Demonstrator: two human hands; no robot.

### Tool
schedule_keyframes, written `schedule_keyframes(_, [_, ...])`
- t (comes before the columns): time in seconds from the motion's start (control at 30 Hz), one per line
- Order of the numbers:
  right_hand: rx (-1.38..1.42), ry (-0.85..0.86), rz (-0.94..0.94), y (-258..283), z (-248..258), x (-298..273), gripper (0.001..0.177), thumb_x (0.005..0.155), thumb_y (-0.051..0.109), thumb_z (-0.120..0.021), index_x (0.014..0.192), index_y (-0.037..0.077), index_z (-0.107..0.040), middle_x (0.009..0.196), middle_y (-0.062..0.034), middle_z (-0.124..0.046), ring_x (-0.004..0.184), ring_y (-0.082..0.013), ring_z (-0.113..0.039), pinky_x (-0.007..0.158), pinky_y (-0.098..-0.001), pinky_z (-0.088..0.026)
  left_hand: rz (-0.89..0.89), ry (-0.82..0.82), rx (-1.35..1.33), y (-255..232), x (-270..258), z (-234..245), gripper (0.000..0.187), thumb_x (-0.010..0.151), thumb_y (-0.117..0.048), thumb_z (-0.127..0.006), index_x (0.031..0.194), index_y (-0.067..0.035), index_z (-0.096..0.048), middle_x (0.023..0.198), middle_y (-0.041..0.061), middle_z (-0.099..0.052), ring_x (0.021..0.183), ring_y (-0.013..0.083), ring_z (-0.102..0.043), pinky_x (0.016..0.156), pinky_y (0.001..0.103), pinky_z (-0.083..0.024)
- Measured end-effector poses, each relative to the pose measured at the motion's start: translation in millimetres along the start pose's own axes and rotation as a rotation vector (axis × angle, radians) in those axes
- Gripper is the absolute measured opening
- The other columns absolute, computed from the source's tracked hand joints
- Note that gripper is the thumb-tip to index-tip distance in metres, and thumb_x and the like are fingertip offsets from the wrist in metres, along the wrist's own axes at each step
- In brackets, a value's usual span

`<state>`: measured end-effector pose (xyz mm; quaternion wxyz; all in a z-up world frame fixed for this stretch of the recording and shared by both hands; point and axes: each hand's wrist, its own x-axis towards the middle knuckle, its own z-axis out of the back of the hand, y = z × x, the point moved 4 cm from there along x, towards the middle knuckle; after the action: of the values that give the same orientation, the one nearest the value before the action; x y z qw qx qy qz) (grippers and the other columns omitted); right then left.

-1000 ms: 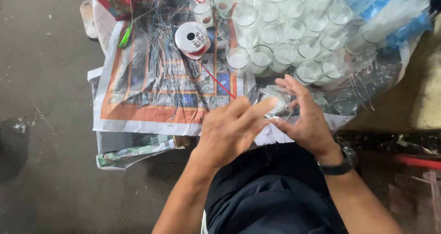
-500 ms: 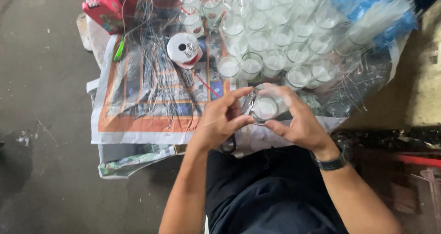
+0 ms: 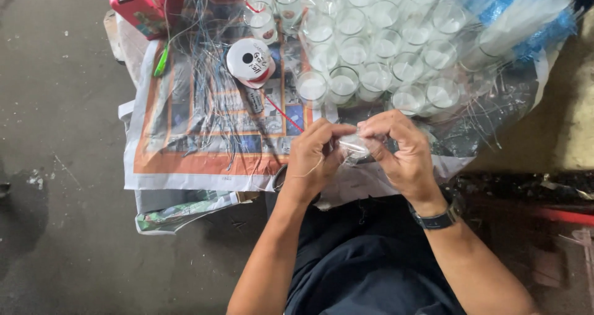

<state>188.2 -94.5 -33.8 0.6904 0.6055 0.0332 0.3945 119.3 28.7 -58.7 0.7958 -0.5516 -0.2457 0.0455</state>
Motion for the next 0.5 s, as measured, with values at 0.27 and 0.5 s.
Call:
schedule_keyframes(0.27, [-0.038,0.014,-0.11,0,7,-14,0.03,0.082,0.019,-0.056,0.106,0.001,-0.057,0.088,-0.0108,-0.053,0.073,-0.015,-0.049,0.062,-0.0268,-0.042,0.022,-0.119,-0.048,6,-3,-1,0.013,0.075,-0.018,-0.064,0.067,-0.01,-0.057,0.056,0.003,-0.045,0.047,0.014,-0.042,0.047,0.025,-0.038])
schedule_keyframes(0.5, [-0.179,-0.021,-0.127,5,8,-17,0.023,0.085,0.012,-0.052,0.103,0.004,-0.063,0.075,-0.008,-0.053,0.057,-0.0109,-0.044,0.053,-0.0244,-0.04,0.017,-0.067,-0.111,5,-2,-7,0.014,0.075,-0.019,-0.065,0.066,-0.011,-0.057,0.057,0.002,-0.046,0.048,0.0128,-0.042,0.048,0.024,-0.038])
